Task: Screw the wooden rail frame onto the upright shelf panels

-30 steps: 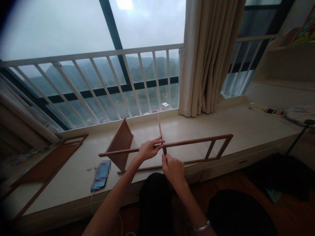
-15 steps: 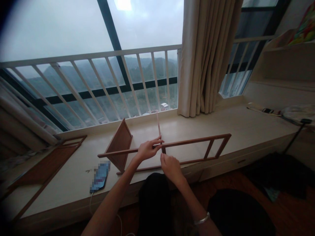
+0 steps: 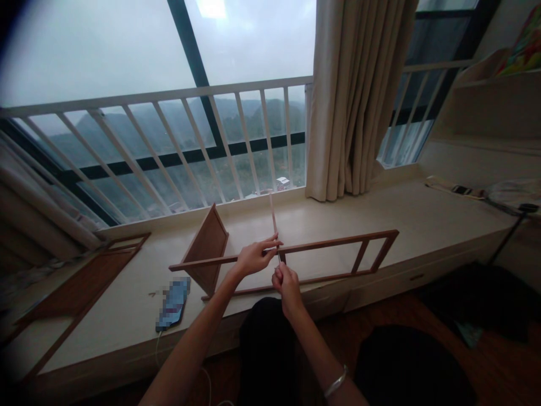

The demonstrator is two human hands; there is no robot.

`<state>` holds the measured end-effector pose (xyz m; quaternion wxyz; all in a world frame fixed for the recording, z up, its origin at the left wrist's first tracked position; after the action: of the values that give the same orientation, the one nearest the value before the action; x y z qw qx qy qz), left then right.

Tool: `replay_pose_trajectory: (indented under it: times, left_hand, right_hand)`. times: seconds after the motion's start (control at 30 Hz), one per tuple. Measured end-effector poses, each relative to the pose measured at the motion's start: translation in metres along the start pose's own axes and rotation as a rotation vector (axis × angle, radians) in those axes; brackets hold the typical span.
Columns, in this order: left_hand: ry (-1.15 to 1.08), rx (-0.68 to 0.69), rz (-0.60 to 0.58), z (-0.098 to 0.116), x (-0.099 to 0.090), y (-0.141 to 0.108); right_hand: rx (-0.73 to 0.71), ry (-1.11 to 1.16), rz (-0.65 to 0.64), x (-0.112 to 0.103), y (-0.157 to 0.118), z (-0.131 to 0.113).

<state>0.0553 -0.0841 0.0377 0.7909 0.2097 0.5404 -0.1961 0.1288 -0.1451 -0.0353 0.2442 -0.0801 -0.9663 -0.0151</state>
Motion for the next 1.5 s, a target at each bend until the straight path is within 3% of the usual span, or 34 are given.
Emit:
replay_pose_trajectory:
  times: [0.13,0.23,0.33,0.57,0.73,0.9,1.07,1.2,1.5]
  left_hand:
    - [-0.011,-0.014,-0.028,0.001,-0.001,-0.001]
    - [-0.018,-0.010,-0.036,0.001,-0.001,-0.001]
    - [-0.014,-0.009,-0.037,0.000,-0.002,-0.001]
    - [-0.009,-0.028,-0.042,-0.001,-0.001,-0.001]
    - [-0.015,0.010,-0.023,-0.002,0.000,0.000]
    - [-0.023,-0.045,-0.052,-0.002,-0.001,-0.001]
    - [-0.029,-0.017,-0.040,-0.001,-0.003,-0.002]
    - [-0.026,-0.017,-0.040,-0.001,-0.003,-0.002]
    - [-0.002,0.028,-0.007,-0.004,0.001,0.000]
  right_hand:
    - [0.008,0.105,0.009,0.003,-0.003,0.005]
    - [0.010,0.022,0.035,0.001,-0.004,0.006]
    - [-0.033,-0.146,0.078,-0.003,-0.002,0.003]
    - [-0.166,-0.523,0.045,-0.008,0.001,-0.003]
    - [-0.247,-0.748,0.115,-0.008,-0.003,-0.008]
    - [-0.291,-1.125,0.137,-0.006,-0.008,-0.018]
    - [-0.312,-1.443,0.166,-0.007,-0.012,-0.028]
    - [-0.323,-1.297,0.175,-0.012,-0.012,-0.029]
    - [-0.053,-0.237,0.104,-0.008,0.004,0.002]
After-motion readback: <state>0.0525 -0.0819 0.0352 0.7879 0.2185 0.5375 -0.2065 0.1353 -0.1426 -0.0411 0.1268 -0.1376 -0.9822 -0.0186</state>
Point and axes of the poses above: each hand's wrist, its own y-axis towards the middle knuckle, its own x-axis out of the palm, z = x × y, the point moved 5 cm from there along y, towards the middle knuckle, and after that the axes turned 1 degree about -z, right-handed, at the moved point
